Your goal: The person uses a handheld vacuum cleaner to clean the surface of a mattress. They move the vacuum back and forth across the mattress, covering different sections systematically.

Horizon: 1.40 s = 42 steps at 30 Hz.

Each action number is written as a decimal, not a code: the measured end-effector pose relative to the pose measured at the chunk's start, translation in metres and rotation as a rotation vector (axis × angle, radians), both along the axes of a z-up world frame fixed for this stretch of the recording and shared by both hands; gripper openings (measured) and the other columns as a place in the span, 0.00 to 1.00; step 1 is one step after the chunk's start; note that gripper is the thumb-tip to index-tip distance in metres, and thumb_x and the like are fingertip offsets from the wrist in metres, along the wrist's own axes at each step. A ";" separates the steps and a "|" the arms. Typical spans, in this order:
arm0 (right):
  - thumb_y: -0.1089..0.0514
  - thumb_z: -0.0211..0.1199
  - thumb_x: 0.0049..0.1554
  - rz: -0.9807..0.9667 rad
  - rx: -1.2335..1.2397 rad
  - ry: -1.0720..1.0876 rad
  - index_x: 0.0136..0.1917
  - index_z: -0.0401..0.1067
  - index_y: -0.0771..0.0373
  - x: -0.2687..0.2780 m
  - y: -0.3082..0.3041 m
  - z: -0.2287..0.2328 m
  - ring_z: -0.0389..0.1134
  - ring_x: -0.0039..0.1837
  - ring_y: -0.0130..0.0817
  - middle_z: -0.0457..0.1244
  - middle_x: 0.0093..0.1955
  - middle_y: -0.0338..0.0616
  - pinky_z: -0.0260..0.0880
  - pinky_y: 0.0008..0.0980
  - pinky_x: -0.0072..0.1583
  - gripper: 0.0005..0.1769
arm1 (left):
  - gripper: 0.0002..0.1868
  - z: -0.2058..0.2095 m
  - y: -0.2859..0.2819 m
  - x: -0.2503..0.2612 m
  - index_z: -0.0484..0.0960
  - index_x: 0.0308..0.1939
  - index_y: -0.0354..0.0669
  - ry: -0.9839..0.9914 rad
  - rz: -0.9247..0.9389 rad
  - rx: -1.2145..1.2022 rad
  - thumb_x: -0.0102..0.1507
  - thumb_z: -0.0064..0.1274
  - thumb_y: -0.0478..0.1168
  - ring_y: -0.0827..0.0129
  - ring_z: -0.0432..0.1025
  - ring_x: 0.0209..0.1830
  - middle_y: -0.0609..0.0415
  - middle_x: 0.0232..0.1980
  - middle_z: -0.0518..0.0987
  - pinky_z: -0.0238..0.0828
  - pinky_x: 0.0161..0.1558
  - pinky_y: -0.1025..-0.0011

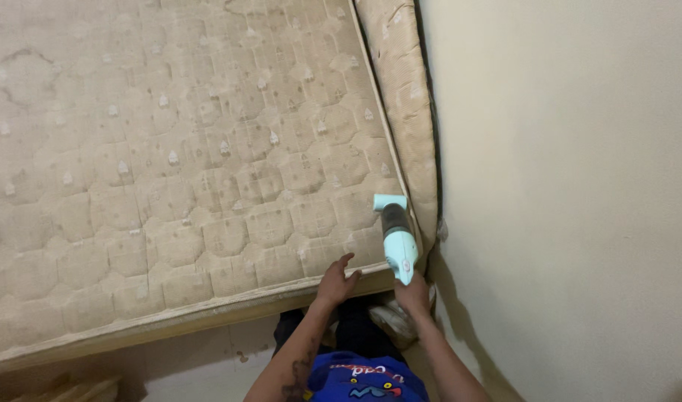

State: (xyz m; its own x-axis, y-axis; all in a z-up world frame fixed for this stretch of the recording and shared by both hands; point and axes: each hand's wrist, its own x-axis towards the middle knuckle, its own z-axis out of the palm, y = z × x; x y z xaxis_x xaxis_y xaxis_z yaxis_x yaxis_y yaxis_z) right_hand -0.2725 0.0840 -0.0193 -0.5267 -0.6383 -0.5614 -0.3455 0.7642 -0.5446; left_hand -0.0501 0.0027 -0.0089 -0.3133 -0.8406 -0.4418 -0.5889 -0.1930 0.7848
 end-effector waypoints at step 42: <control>0.52 0.66 0.52 0.038 -0.012 0.053 0.56 0.75 0.65 -0.010 -0.017 0.005 0.72 0.56 0.58 0.70 0.53 0.58 0.70 0.49 0.57 0.21 | 0.34 0.004 0.005 0.009 0.68 0.72 0.50 0.003 0.003 0.043 0.63 0.56 0.51 0.47 0.74 0.59 0.36 0.65 0.74 0.71 0.59 0.58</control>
State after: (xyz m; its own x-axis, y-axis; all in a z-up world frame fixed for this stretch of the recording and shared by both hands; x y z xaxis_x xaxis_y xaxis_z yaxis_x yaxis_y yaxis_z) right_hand -0.2827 0.0666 -0.0146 -0.5302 -0.6653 -0.5256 -0.4029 0.7431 -0.5343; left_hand -0.0414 0.0079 -0.0054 -0.3122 -0.8218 -0.4766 -0.5859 -0.2284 0.7776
